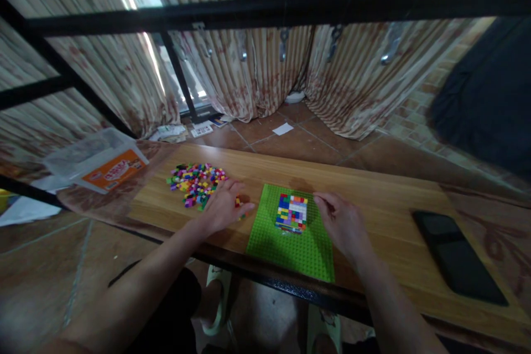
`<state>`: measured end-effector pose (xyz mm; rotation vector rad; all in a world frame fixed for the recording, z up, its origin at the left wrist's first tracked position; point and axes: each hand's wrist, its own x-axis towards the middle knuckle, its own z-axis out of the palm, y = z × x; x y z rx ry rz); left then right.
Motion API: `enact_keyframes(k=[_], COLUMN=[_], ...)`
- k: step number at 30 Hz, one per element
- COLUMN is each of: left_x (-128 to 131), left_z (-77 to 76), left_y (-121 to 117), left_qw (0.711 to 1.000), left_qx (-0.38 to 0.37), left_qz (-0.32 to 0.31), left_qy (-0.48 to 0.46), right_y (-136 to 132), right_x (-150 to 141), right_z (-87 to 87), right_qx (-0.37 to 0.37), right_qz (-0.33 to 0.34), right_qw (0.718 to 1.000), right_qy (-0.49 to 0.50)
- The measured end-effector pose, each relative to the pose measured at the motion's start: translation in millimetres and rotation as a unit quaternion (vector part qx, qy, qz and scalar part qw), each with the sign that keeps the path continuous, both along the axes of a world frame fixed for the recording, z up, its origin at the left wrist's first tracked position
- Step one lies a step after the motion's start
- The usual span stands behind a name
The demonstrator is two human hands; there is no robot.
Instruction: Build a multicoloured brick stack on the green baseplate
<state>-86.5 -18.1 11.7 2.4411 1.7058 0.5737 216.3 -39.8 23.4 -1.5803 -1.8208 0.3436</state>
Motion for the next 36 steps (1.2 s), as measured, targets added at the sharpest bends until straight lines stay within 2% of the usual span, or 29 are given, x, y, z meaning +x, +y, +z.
enact_keyframes(k=[4,7,20,25,29,33,36], left_x=[18,20,14,12,10,7,6], left_z=[-14.5,-20.2,-29.4,-31.8,-31.6,-28.4,-23.7], left_y=[-17,-18,8,14,17,21,24], left_qw=[0.999,0.997,0.997,0.997,0.997,0.998,0.995], left_qx=[0.012,0.023,0.054,0.064,0.064,0.063,0.064], left_qz=[0.034,0.049,0.03,0.007,0.014,0.024,0.038], left_qy=[0.037,0.052,0.055,0.053,0.048,0.006,-0.07], right_y=[0,1,1,1,2,1,1], right_x=[4,8,15,14,12,10,9], right_z=[-1.6,-2.9,-14.6,-15.2,-13.4,-10.2,-8.4], right_qx=[0.007,0.008,0.022,0.02,0.017,0.022,0.028], right_qz=[-0.005,-0.004,0.031,0.037,0.036,0.04,0.05], right_qw=[1.0,1.0,0.998,0.998,0.998,0.998,0.997], right_qy=[-0.012,-0.022,-0.042,-0.054,-0.055,-0.054,-0.051])
